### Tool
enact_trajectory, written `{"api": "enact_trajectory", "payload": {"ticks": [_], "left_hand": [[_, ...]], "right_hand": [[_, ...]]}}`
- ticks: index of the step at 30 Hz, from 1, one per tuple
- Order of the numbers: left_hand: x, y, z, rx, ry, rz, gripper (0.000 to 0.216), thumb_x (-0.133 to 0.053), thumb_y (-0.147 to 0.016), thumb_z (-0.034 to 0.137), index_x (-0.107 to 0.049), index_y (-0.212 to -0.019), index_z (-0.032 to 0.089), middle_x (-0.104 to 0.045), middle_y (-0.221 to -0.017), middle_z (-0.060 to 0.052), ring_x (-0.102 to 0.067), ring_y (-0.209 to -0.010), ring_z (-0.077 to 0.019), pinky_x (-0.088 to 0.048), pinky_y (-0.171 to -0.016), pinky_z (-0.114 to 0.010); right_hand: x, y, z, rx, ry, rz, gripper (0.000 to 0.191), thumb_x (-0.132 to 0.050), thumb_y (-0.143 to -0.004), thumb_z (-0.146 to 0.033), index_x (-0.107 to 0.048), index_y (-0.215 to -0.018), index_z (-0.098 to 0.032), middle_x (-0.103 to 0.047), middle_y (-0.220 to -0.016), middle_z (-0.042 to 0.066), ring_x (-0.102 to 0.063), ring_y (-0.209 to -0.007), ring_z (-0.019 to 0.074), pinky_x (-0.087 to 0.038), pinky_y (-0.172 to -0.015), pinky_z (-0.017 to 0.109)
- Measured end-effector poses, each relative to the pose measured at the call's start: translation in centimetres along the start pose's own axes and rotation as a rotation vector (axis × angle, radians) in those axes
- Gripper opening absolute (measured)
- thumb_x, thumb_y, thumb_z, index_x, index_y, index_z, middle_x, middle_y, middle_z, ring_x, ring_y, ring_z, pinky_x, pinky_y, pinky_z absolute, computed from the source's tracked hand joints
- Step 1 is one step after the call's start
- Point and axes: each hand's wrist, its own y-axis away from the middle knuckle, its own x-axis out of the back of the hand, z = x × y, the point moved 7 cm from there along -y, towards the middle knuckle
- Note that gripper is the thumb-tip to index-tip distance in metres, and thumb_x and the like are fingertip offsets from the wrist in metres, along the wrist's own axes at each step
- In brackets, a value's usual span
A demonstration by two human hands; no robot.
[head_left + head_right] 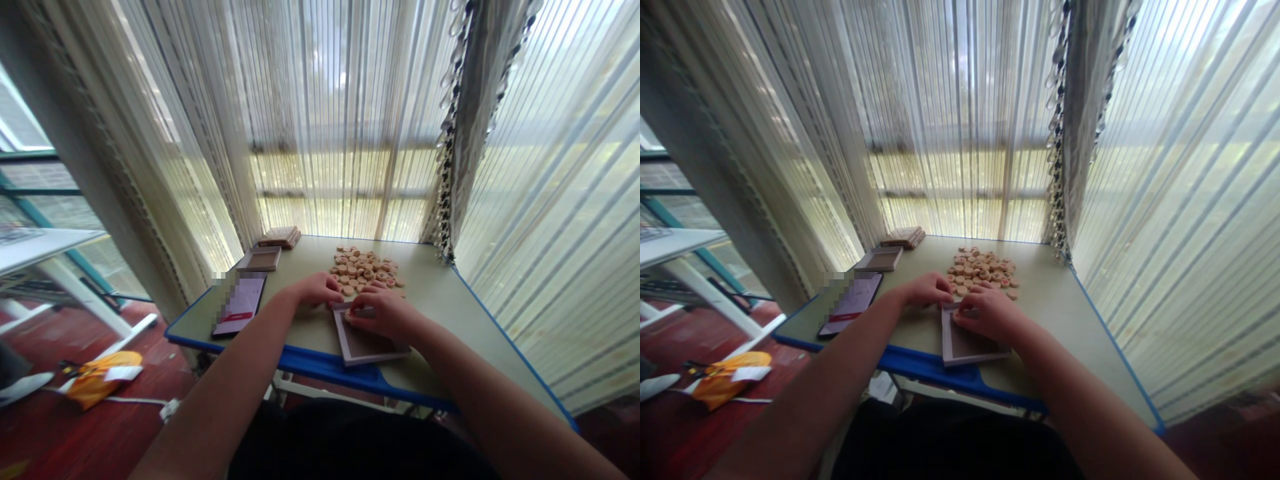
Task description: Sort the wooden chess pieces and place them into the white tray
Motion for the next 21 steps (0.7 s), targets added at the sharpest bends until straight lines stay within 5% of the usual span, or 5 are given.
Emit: {"api": "enact_trajectory", "payload": {"ticks": [8, 21], "left_hand": [[0.03, -0.32, -0.19, -0.053, 0.011, 0.021, 0.034, -0.065, -0.063, 0.045, -0.066, -0.058, 0.011, -0.054, -0.054, 0.001, -0.046, -0.056, -0.0097, -0.035, -0.056, -0.023], [0.27, -0.38, -0.37, -0.075, 0.028, -0.006, 0.037, -0.062, -0.066, 0.046, -0.067, -0.059, 0.011, -0.042, -0.049, 0.004, -0.035, -0.051, -0.0070, -0.028, -0.051, -0.023]], "right_hand": [[-0.70, -0.07, -0.50, 0.039, -0.019, -0.089, 0.024, -0.056, -0.078, -0.040, -0.070, -0.091, -0.026, -0.066, -0.075, 0.002, -0.052, -0.074, 0.0165, -0.038, -0.068, 0.027], [-0.86, -0.14, -0.30, -0.017, 0.007, -0.047, 0.020, -0.054, -0.078, -0.035, -0.069, -0.084, -0.023, -0.064, -0.070, 0.002, -0.051, -0.065, 0.0137, -0.036, -0.060, 0.024]]}}
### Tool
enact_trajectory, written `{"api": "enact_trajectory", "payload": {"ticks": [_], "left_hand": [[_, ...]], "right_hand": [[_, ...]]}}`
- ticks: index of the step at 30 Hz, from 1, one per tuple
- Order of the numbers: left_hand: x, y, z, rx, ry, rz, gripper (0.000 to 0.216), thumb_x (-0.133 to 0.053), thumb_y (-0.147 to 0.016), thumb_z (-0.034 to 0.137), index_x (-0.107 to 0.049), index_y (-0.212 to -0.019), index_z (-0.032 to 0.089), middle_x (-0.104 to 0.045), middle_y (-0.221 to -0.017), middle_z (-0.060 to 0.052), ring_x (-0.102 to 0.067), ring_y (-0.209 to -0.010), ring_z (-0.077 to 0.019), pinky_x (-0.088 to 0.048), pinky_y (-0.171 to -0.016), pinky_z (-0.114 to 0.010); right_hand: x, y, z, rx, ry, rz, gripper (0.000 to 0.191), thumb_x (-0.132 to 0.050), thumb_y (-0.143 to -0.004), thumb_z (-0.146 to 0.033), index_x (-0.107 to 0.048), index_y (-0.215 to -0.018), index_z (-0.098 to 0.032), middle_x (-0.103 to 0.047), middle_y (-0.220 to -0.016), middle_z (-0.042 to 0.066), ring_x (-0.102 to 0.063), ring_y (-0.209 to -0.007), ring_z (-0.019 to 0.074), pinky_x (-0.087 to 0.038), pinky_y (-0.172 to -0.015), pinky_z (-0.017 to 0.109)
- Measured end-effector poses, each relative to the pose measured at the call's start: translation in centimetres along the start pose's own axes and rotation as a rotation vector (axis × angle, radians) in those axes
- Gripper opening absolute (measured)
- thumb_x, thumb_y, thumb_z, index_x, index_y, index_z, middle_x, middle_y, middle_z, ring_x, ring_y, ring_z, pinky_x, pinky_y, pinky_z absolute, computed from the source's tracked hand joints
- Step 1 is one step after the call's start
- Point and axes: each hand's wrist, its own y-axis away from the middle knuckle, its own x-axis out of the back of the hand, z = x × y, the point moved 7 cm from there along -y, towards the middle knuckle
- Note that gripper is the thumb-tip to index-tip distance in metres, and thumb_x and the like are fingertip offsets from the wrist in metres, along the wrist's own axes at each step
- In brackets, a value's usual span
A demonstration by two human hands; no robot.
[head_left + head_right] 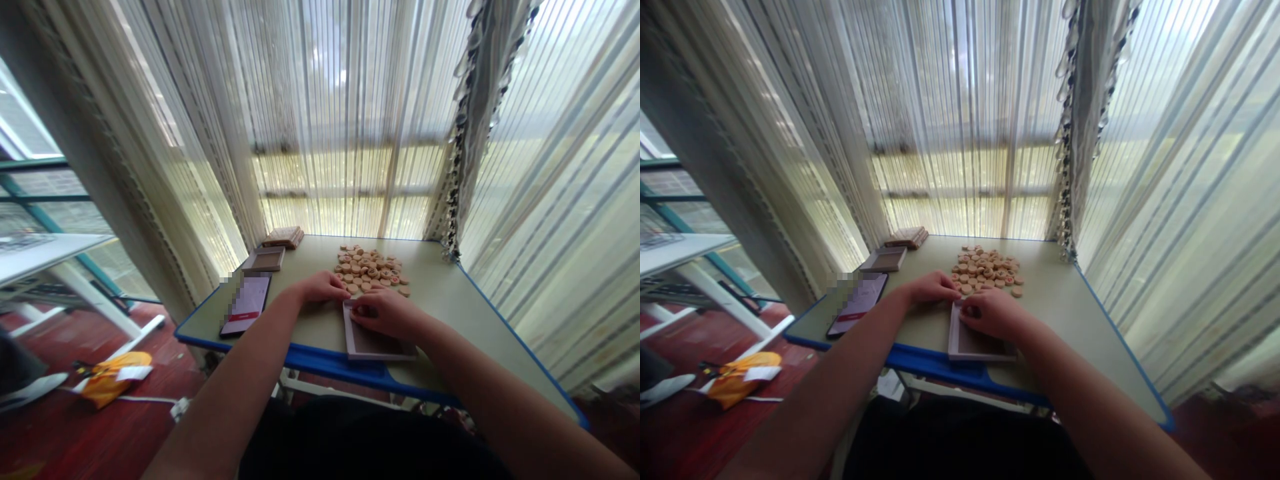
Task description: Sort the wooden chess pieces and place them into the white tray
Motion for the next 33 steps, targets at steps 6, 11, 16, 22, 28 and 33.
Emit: {"api": "enact_trajectory", "payload": {"ticks": [6, 11, 16, 22, 28, 33], "left_hand": [[-0.1, -0.1, -0.4, 0.020, 0.023, -0.018, 0.038, -0.065, -0.063, 0.048, -0.070, -0.066, 0.010, -0.043, -0.049, 0.004, -0.034, -0.049, -0.0065, -0.026, -0.048, -0.023], [-0.2, 0.0, -0.1, 0.013, 0.008, -0.027, 0.040, -0.065, -0.062, 0.050, -0.069, -0.064, 0.010, -0.039, -0.045, 0.005, -0.032, -0.047, -0.0058, -0.023, -0.046, -0.022], [-0.3, 0.0, -0.6, 0.090, 0.106, -0.011, 0.034, -0.065, -0.064, 0.044, -0.067, -0.061, 0.010, -0.045, -0.045, 0.004, -0.035, -0.044, -0.0052, -0.025, -0.043, -0.021], [-0.5, -0.1, -0.8, 0.128, 0.251, -0.013, 0.018, -0.064, -0.062, 0.027, -0.068, -0.064, 0.010, -0.056, -0.051, 0.001, -0.043, -0.043, -0.0055, -0.031, -0.043, -0.019], [-0.1, 0.0, -1.8, 0.190, 0.249, 0.021, 0.019, -0.058, -0.065, 0.025, -0.068, -0.069, 0.010, -0.062, -0.058, -0.003, -0.048, -0.042, -0.0064, -0.027, -0.036, -0.018], [0.2, -0.1, -2.4, 0.240, 0.204, 0.073, 0.021, -0.055, -0.065, 0.027, -0.067, -0.070, 0.009, -0.060, -0.056, -0.003, -0.048, -0.041, -0.0071, -0.023, -0.033, -0.017]], "right_hand": [[0.1, -0.1, -0.2, 0.001, 0.031, -0.004, 0.020, -0.054, -0.079, -0.034, -0.070, -0.085, -0.024, -0.066, -0.073, 0.003, -0.053, -0.070, 0.0158, -0.038, -0.063, 0.025], [-0.1, -0.3, 0.2, -0.010, 0.001, 0.000, 0.020, -0.053, -0.080, -0.032, -0.070, -0.085, -0.023, -0.067, -0.077, 0.004, -0.055, -0.074, 0.0166, -0.039, -0.066, 0.025], [-0.3, -0.2, 1.0, -0.044, -0.046, 0.014, 0.018, -0.055, -0.079, -0.032, -0.071, -0.082, -0.022, -0.067, -0.074, 0.004, -0.055, -0.070, 0.0152, -0.039, -0.065, 0.024], [0.1, -0.2, 0.6, -0.014, -0.035, 0.043, 0.020, -0.054, -0.081, -0.032, -0.072, -0.081, -0.022, -0.066, -0.071, 0.004, -0.055, -0.067, 0.0144, -0.038, -0.063, 0.024], [1.7, 0.0, 2.0, -0.117, -0.018, 0.149, 0.017, -0.054, -0.078, -0.026, -0.069, -0.074, -0.019, -0.065, -0.072, 0.004, -0.055, -0.069, 0.0148, -0.039, -0.067, 0.025], [2.0, 0.3, 3.9, -0.174, -0.068, 0.119, 0.016, -0.056, -0.073, -0.025, -0.070, -0.077, -0.020, -0.067, -0.076, 0.003, -0.056, -0.068, 0.0144, -0.041, -0.065, 0.025]]}}
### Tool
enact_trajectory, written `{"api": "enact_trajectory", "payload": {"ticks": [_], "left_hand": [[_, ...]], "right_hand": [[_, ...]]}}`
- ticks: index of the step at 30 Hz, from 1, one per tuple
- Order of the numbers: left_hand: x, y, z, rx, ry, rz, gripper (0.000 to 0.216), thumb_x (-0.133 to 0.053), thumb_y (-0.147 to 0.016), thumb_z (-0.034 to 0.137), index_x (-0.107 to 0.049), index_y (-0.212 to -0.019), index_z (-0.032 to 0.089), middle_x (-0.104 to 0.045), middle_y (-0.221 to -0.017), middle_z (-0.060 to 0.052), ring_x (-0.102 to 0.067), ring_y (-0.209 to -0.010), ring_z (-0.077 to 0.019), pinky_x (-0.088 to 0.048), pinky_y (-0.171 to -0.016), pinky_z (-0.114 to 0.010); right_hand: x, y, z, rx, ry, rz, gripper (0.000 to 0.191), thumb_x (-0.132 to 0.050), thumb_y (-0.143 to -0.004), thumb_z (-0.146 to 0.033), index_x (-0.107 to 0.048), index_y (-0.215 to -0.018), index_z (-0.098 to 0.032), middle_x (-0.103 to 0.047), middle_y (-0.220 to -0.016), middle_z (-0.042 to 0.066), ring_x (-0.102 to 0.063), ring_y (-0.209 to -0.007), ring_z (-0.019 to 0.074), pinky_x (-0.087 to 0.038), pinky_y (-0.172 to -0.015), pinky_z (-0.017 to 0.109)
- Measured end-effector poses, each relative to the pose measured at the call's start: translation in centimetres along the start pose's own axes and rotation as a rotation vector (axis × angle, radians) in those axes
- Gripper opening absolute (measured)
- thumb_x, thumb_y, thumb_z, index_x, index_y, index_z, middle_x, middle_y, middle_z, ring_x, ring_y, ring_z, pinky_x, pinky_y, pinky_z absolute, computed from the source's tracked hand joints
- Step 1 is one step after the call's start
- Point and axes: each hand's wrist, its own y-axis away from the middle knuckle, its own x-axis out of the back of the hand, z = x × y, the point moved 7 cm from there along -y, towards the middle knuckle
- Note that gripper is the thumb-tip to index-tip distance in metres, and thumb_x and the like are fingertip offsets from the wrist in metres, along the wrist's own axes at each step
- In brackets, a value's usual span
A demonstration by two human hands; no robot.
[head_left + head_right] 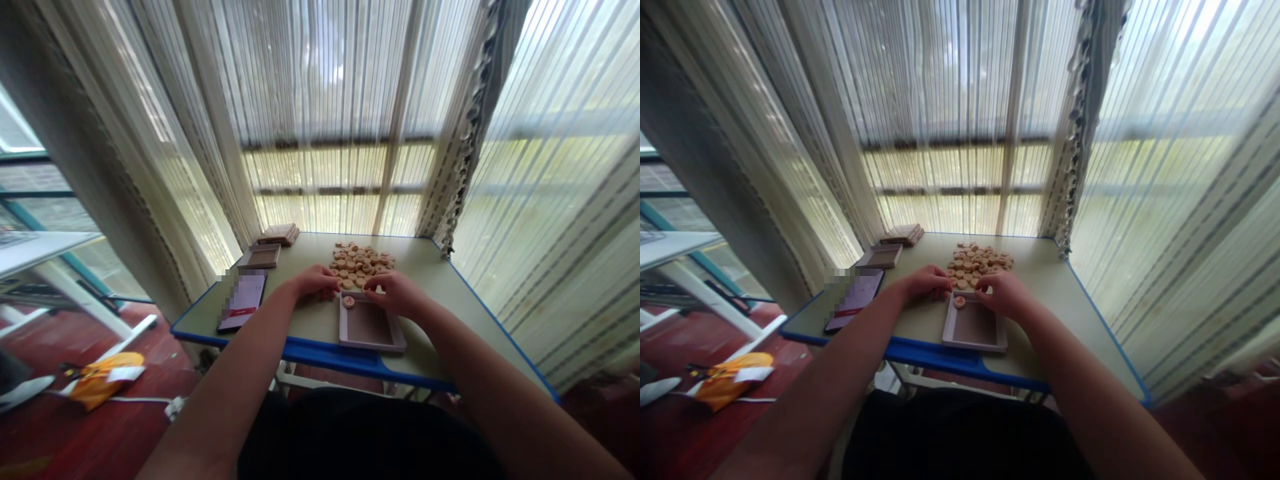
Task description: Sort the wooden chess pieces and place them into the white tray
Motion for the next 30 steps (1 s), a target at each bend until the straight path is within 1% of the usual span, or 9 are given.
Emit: {"api": "enact_trajectory", "payload": {"ticks": [3, 7, 9, 11, 16, 19, 23, 26, 30], "left_hand": [[0.2, -0.1, 0.0, -0.010, -0.011, 0.066, 0.022, -0.054, -0.065, 0.027, -0.066, -0.070, 0.009, -0.058, -0.053, -0.001, -0.045, -0.039, -0.0071, -0.024, -0.035, -0.019], [1.9, 0.2, 1.0, -0.181, -0.153, 0.396, 0.023, -0.052, -0.067, 0.027, -0.067, -0.068, 0.009, -0.055, -0.052, 0.001, -0.046, -0.047, -0.0079, -0.034, -0.046, -0.020], [2.4, 0.5, 1.8, -0.279, -0.264, 0.530, 0.022, -0.053, -0.066, 0.024, -0.069, -0.072, 0.011, -0.059, -0.060, 0.000, -0.051, -0.057, -0.0101, -0.039, -0.054, -0.021], [2.4, 0.6, 2.6, -0.360, -0.360, 0.575, 0.020, -0.054, -0.065, 0.020, -0.071, -0.074, 0.014, -0.063, -0.072, -0.001, -0.054, -0.069, -0.0123, -0.042, -0.065, -0.023], [1.3, 0.2, 3.3, -0.448, -0.484, 0.466, 0.025, -0.051, -0.064, 0.010, -0.073, -0.066, 0.021, -0.065, -0.087, -0.002, -0.053, -0.090, -0.0168, -0.038, -0.088, -0.029], [0.8, -0.1, 3.1, -0.438, -0.515, 0.411, 0.025, -0.051, -0.066, 0.010, -0.074, -0.066, 0.021, -0.067, -0.087, -0.001, -0.053, -0.090, -0.0171, -0.038, -0.089, -0.030], [0.8, 0.1, 3.4, -0.469, -0.533, 0.441, 0.025, -0.052, -0.067, 0.011, -0.074, -0.072, 0.020, -0.068, -0.087, -0.002, -0.055, -0.089, -0.0171, -0.039, -0.089, -0.030], [0.1, 0.2, 3.9, -0.516, -0.553, 0.400, 0.025, -0.051, -0.070, 0.014, -0.074, -0.078, 0.021, -0.069, -0.090, -0.001, -0.055, -0.089, -0.0166, -0.038, -0.088, -0.029], [-0.8, 0.4, 4.3, -0.507, -0.594, 0.348, 0.023, -0.051, -0.070, 0.015, -0.073, -0.071, 0.019, -0.069, -0.081, -0.001, -0.057, -0.083, -0.0153, -0.038, -0.088, -0.029]], "right_hand": [[0.2, 0.0, 1.1, -0.046, -0.050, -0.007, 0.019, -0.055, -0.071, -0.022, -0.071, -0.081, -0.019, -0.067, -0.077, 0.003, -0.056, -0.066, 0.0134, -0.043, -0.064, 0.024], [0.5, -0.2, 3.2, -0.168, -0.083, 0.040, 0.024, -0.052, -0.068, -0.014, -0.072, -0.082, -0.017, -0.068, -0.079, 0.004, -0.058, -0.067, 0.0143, -0.045, -0.068, 0.026], [0.2, -0.4, 3.7, -0.156, -0.126, 0.037, 0.028, -0.049, -0.067, -0.009, -0.073, -0.079, -0.017, -0.068, -0.082, 0.005, -0.059, -0.073, 0.0154, -0.046, -0.074, 0.027], [-0.2, -0.7, 3.7, -0.101, -0.188, 0.019, 0.034, -0.045, -0.065, -0.003, -0.073, -0.074, -0.018, -0.067, -0.086, 0.005, -0.060, -0.078, 0.0154, -0.045, -0.079, 0.027], [-1.0, -0.8, 3.9, -0.079, -0.195, -0.024, 0.038, -0.042, -0.060, 0.001, -0.074, -0.070, -0.018, -0.066, -0.083, 0.004, -0.060, -0.079, 0.0155, -0.045, -0.080, 0.026], [-0.8, -0.6, 4.1, -0.125, -0.166, -0.007, 0.035, -0.044, -0.061, 0.000, -0.073, -0.068, -0.018, -0.067, -0.079, 0.004, -0.059, -0.077, 0.0161, -0.045, -0.079, 0.027], [-0.1, -0.5, 4.3, -0.159, -0.095, 0.028, 0.025, -0.049, -0.064, -0.007, -0.072, -0.064, -0.017, -0.068, -0.075, 0.005, -0.059, -0.076, 0.0178, -0.045, -0.077, 0.029], [0.5, -0.5, 4.0, -0.125, -0.091, 0.052, 0.022, -0.051, -0.066, -0.014, -0.072, -0.063, -0.017, -0.069, -0.076, 0.006, -0.059, -0.078, 0.0188, -0.044, -0.079, 0.031], [0.7, -0.4, 2.9, -0.060, -0.158, 0.026, 0.019, -0.054, -0.068, -0.018, -0.073, -0.067, -0.016, -0.069, -0.076, 0.005, -0.059, -0.076, 0.0174, -0.044, -0.078, 0.030]]}}
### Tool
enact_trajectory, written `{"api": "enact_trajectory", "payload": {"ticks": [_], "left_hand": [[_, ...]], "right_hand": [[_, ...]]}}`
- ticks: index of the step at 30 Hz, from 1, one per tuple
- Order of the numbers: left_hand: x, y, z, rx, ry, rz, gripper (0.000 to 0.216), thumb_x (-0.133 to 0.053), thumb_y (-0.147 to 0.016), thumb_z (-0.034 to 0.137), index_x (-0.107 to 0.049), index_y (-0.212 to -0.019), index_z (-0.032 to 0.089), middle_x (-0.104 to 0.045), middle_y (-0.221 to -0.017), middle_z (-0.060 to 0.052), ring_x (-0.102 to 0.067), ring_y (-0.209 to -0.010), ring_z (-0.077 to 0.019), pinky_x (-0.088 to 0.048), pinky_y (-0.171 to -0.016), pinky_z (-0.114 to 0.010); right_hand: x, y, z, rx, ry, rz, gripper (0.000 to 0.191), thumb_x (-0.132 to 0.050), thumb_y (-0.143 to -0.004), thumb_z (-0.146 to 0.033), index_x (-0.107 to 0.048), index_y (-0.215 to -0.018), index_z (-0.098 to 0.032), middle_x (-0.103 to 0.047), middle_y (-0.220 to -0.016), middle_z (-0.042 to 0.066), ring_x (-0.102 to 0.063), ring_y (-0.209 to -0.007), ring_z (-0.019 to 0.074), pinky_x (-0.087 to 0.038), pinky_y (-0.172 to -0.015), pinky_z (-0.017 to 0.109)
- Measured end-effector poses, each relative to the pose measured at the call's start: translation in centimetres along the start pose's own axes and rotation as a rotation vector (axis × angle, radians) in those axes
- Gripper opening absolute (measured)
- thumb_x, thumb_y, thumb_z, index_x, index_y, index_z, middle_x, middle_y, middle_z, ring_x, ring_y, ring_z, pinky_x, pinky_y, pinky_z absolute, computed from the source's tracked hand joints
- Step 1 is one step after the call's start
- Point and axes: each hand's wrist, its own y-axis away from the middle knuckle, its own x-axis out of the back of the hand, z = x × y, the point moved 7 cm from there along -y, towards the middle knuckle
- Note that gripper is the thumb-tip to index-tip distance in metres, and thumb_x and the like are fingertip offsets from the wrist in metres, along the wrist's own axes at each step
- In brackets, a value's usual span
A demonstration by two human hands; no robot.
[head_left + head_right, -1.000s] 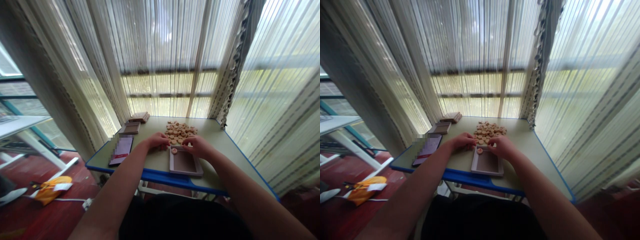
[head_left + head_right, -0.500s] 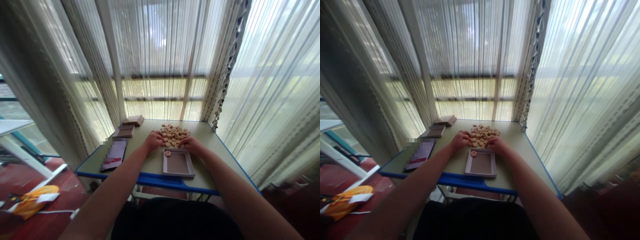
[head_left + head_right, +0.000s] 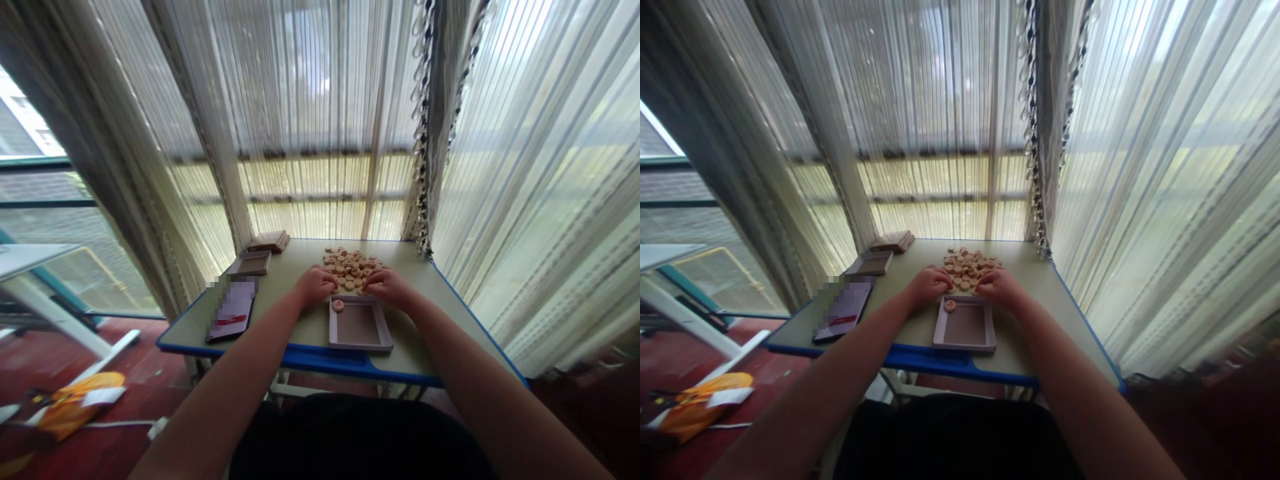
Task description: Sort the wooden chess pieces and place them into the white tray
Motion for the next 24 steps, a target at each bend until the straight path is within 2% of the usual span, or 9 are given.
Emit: {"api": "enact_trajectory", "payload": {"ticks": [6, 10, 14, 19, 24], "left_hand": [[0.0, 0.1, -0.4, 0.042, -0.025, 0.028, 0.025, -0.050, -0.067, 0.012, -0.073, -0.075, 0.019, -0.070, -0.082, -0.001, -0.058, -0.083, -0.0157, -0.041, -0.086, -0.028], [-0.1, -0.1, -1.0, 0.040, -0.033, 0.016, 0.033, -0.047, -0.067, 0.007, -0.073, -0.083, 0.020, -0.070, -0.090, -0.001, -0.058, -0.088, -0.0160, -0.040, -0.089, -0.029], [1.0, -0.1, -2.0, 0.112, -0.048, 0.137, 0.039, -0.046, -0.063, 0.004, -0.072, -0.089, 0.019, -0.068, -0.095, -0.002, -0.055, -0.094, -0.0172, -0.040, -0.090, -0.028], [2.1, 0.1, -3.4, 0.183, -0.079, 0.257, 0.044, -0.040, -0.057, 0.000, -0.072, -0.081, 0.017, -0.068, -0.086, -0.003, -0.056, -0.087, -0.0171, -0.042, -0.087, -0.028], [2.0, 0.7, -5.0, 0.433, 0.036, 0.233, 0.039, -0.046, -0.059, 0.007, -0.071, -0.088, 0.015, -0.065, -0.077, -0.003, -0.053, -0.069, -0.0154, -0.044, -0.067, -0.026]], "right_hand": [[-1.1, 0.2, -0.8, 0.017, 0.030, -0.112, 0.018, -0.058, -0.066, -0.015, -0.073, -0.075, -0.019, -0.069, -0.080, 0.003, -0.059, -0.082, 0.0181, -0.042, -0.082, 0.030], [-1.4, 0.1, -0.4, 0.006, 0.049, -0.110, 0.019, -0.058, -0.067, -0.013, -0.073, -0.076, -0.020, -0.069, -0.079, 0.002, -0.060, -0.079, 0.0172, -0.044, -0.079, 0.029], [-1.2, 0.0, -0.1, 0.012, 0.063, -0.084, 0.019, -0.057, -0.069, -0.012, -0.073, -0.077, -0.019, -0.069, -0.080, 0.003, -0.060, -0.080, 0.0171, -0.043, -0.080, 0.029], [-1.1, 0.0, -0.1, 0.056, 0.103, -0.056, 0.019, -0.056, -0.071, -0.012, -0.073, -0.077, -0.018, -0.069, -0.081, 0.004, -0.058, -0.083, 0.0183, -0.042, -0.083, 0.031], [-1.4, 0.0, -0.5, 0.073, 0.131, -0.072, 0.019, -0.055, -0.072, -0.013, -0.073, -0.077, -0.020, -0.068, -0.080, 0.004, -0.058, -0.084, 0.0182, -0.041, -0.084, 0.031]]}}
